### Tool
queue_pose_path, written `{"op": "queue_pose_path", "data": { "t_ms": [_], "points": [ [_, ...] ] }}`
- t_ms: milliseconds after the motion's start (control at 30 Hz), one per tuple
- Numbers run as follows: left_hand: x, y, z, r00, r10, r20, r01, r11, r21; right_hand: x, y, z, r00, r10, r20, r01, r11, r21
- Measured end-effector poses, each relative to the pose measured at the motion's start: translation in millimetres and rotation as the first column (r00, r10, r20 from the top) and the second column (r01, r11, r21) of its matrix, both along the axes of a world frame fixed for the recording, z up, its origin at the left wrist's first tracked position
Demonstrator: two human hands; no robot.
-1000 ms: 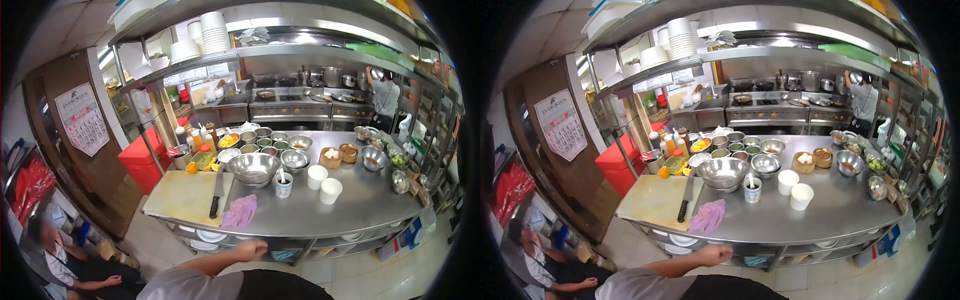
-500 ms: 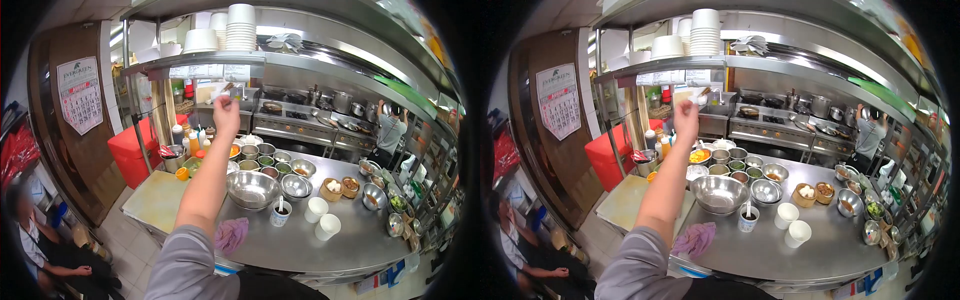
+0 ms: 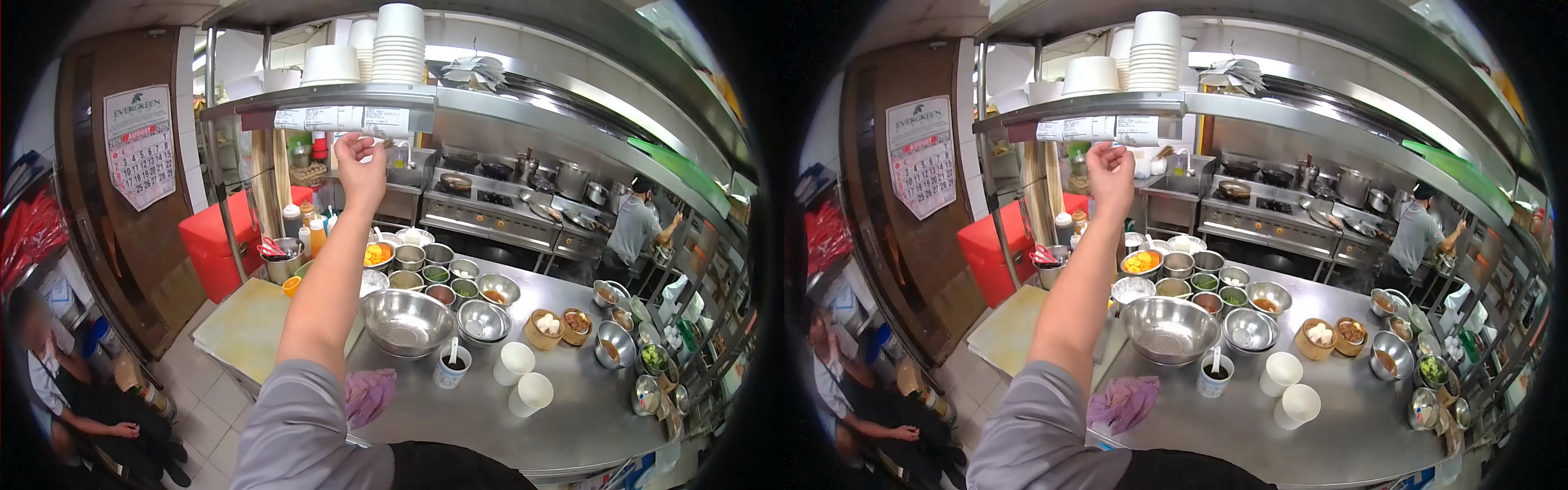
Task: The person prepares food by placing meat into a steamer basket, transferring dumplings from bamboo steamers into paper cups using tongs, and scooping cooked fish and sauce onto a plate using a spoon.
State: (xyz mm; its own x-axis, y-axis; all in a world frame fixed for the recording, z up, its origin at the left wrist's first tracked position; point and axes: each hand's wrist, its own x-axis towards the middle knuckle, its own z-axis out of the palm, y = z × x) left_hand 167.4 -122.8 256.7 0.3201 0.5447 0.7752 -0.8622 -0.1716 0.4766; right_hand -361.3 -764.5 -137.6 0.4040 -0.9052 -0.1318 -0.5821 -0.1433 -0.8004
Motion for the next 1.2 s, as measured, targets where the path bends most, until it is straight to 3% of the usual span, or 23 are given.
{"op": "queue_pose_path", "data": {
  "t_ms": [67, 100, 167, 233, 333, 367, 400, 533, 633, 733, 800, 867, 900, 933, 967, 1000, 1033, 1067, 1100, 1167, 1200],
  "points": [
    [-14.3, -4.1, 4.3, 0.994, 0.113, -0.01, -0.112, 0.993, 0.031, 44.9, 62.8, 70.5, 0.964, 0.022, 0.266, -0.054, 0.992, 0.115],
    [-16.0, -4.3, 4.4, 0.952, 0.304, 0.04, -0.306, 0.945, 0.117, 56.7, 74.2, 83.1, 0.92, 0.021, 0.391, -0.093, 0.982, 0.165],
    [-19.7, -2.2, 3.3, 0.756, 0.63, 0.178, -0.654, 0.715, 0.248, 88.3, 53.0, 47.3, 0.878, 0.026, 0.478, -0.183, 0.941, 0.284],
    [-30.4, -10.4, 5.1, 0.696, 0.675, 0.244, -0.709, 0.592, 0.384, 125.6, 46.1, 17.2, 0.834, 0.028, 0.551, -0.28, 0.882, 0.38],
    [-34.6, -19.6, 0.5, 0.661, 0.681, 0.315, -0.725, 0.47, 0.504, 157.5, 58.1, 9.8, 0.782, -0.008, 0.623, -0.364, 0.806, 0.468],
    [-35.1, -21.7, -0.7, 0.659, 0.673, 0.335, -0.723, 0.444, 0.53, 165.5, 86.9, 36.3, 0.773, -0.041, 0.633, -0.356, 0.798, 0.486],
    [-36.8, -24.0, -3.2, 0.67, 0.654, 0.352, -0.715, 0.44, 0.543, 170.3, 102.8, 50.1, 0.764, -0.074, 0.641, -0.347, 0.791, 0.505],
    [-38.7, -20.0, 1.6, 0.729, 0.592, 0.343, -0.677, 0.552, 0.486, 185.5, 87.2, 21.5, 0.791, -0.044, 0.61, -0.346, 0.79, 0.506],
    [-36.4, -19.5, 11.4, 0.714, 0.635, 0.295, -0.69, 0.565, 0.453, 180.6, 94.6, 34.7, 0.813, -0.055, 0.579, -0.341, 0.761, 0.551],
    [-46.2, -20.3, 20.3, 0.642, 0.72, 0.264, -0.731, 0.472, 0.493, 179.3, 86.9, 25.9, 0.809, -0.038, 0.586, -0.362, 0.755, 0.547],
    [-40.4, -16.7, 22.1, 0.642, 0.689, 0.336, -0.746, 0.46, 0.482, 174.3, 92.2, 30.9, 0.804, 0.032, 0.594, -0.423, 0.732, 0.534],
    [-35.4, -12.9, 24.1, 0.599, 0.707, 0.376, -0.776, 0.395, 0.492, 190.2, 63.1, -15.9, 0.698, 0.065, 0.714, -0.532, 0.714, 0.455],
    [-40.9, -8.5, 31.5, 0.744, 0.611, 0.27, -0.628, 0.503, 0.593, 197.9, 63.7, -18.6, 0.69, 0.002, 0.723, -0.514, 0.705, 0.488],
    [-37.2, -9.3, 28.4, 0.647, 0.685, 0.335, -0.723, 0.411, 0.555, 196.1, 59.4, -28.2, 0.638, 0.052, 0.768, -0.575, 0.695, 0.431],
    [-30.9, -6.1, 29.7, 0.713, 0.618, 0.33, -0.676, 0.484, 0.556, 195.6, 69.3, -15.8, 0.658, 0.049, 0.751, -0.524, 0.747, 0.41],
    [-26.9, 0.3, 32.2, 0.608, 0.664, 0.436, -0.751, 0.301, 0.588, 193.4, 62.4, -17.9, 0.636, 0.147, 0.757, -0.613, 0.693, 0.38],
    [-16.5, 6.1, 32.2, 0.613, 0.658, 0.437, -0.752, 0.318, 0.577, 190.1, 73.2, -1.4, 0.696, 0.065, 0.715, -0.536, 0.71, 0.457],
    [-21.4, 8.4, 35.9, 0.516, 0.678, 0.523, -0.811, 0.19, 0.553, 188.8, 73.1, -2.7, 0.715, 0.057, 0.697, -0.5, 0.738, 0.452],
    [-30.8, 8.2, 35.8, 0.618, 0.68, 0.394, -0.734, 0.319, 0.6, 188.5, 64.2, -16.2, 0.718, 0.075, 0.692, -0.512, 0.731, 0.451],
    [-9.8, 45.5, 42.2, 0.496, 0.716, 0.491, -0.824, 0.21, 0.527, 185.3, 72.6, -2.1, 0.758, 0.021, 0.652, -0.452, 0.738, 0.501],
    [-9.1, 54.6, 44.6, 0.51, 0.713, 0.482, -0.822, 0.238, 0.517, 185.0, 75.7, 2.7, 0.77, -0.01, 0.637, -0.424, 0.738, 0.524]
  ]
}}
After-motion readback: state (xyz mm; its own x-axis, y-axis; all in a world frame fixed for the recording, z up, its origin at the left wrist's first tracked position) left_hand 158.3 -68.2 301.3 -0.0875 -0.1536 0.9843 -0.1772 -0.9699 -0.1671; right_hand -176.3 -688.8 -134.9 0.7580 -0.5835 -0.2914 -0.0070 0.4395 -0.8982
